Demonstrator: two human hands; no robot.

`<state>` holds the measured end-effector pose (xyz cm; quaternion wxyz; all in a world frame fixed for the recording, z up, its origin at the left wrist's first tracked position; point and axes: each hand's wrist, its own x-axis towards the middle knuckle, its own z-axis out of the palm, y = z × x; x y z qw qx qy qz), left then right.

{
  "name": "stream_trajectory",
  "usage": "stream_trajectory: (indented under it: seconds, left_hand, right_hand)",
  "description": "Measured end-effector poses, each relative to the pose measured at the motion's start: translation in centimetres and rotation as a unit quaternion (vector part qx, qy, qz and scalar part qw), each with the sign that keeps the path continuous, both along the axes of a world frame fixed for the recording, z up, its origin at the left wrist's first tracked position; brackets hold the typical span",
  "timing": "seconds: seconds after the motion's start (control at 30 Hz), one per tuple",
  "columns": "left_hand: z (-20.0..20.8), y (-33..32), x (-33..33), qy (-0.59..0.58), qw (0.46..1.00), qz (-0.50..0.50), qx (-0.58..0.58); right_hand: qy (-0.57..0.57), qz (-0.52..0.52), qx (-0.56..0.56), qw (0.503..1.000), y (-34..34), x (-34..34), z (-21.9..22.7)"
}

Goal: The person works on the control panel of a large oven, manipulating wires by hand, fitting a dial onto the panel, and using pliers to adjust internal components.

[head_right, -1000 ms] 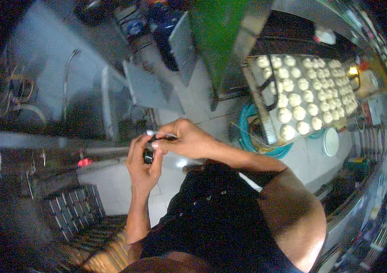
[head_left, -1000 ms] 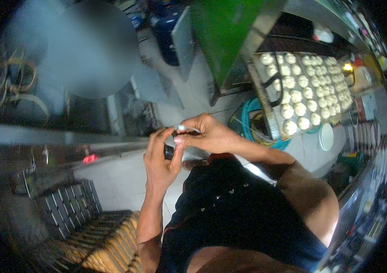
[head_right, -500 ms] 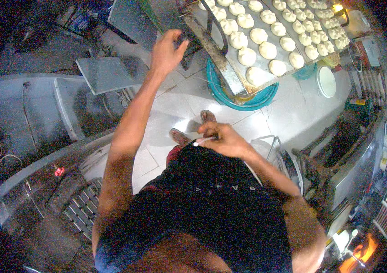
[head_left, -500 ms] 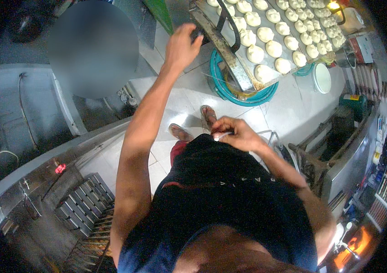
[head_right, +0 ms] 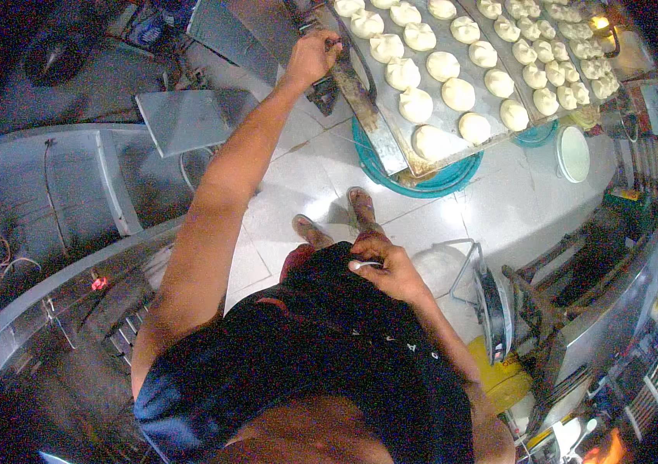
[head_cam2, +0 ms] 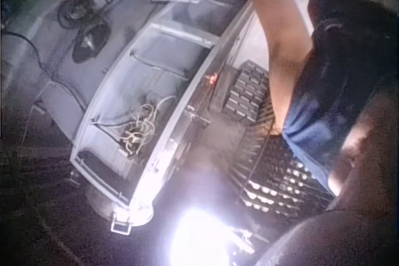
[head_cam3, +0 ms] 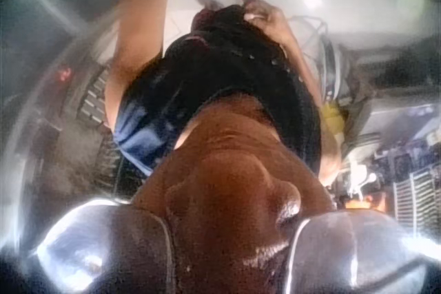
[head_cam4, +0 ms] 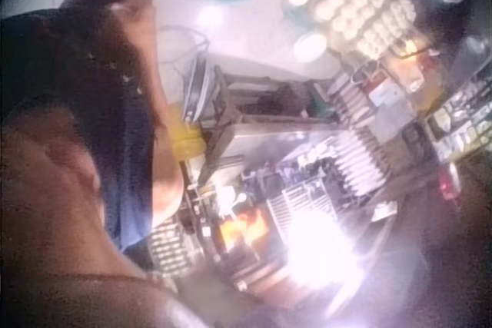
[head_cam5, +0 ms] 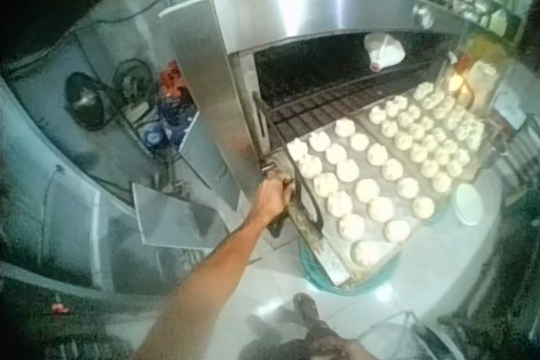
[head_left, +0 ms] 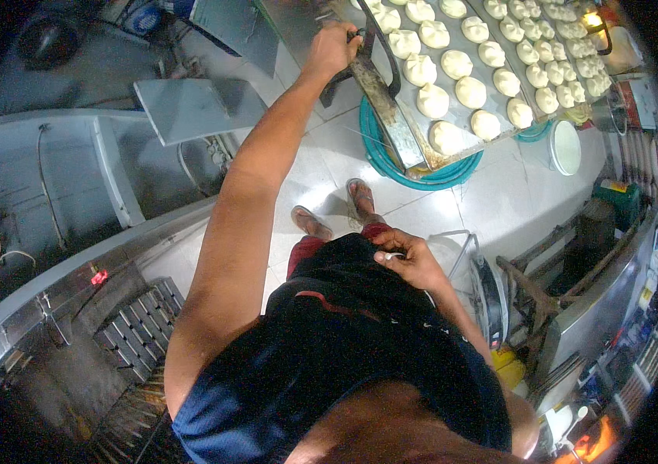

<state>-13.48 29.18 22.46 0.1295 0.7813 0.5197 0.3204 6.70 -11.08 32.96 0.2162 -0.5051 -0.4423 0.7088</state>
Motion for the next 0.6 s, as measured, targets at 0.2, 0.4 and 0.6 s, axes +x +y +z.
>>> stream_trajectory:
  seconds: [0.2, 0.4, 0.6]
  left_hand:
    - [0.2, 0.8, 1.3, -0.196, 0.974, 0.083, -0.08]
    - [-2.8, 3.0, 0.5, -0.086, 0.986, 0.103, 0.097]
    - [-1.5, 1.2, 1.2, -0.075, 0.992, 0.095, 0.036]
  right_hand:
    - [-0.013, 0.02, -0.002, 1.0, 1.0, 0.5, 0.3]
    - [-0.006, 0.032, -0.036, 0.999, 1.6, 1.0, 0.3]
    - [0.016, 0.037, -0.023, 0.999, 1.8, 1.0, 0.1]
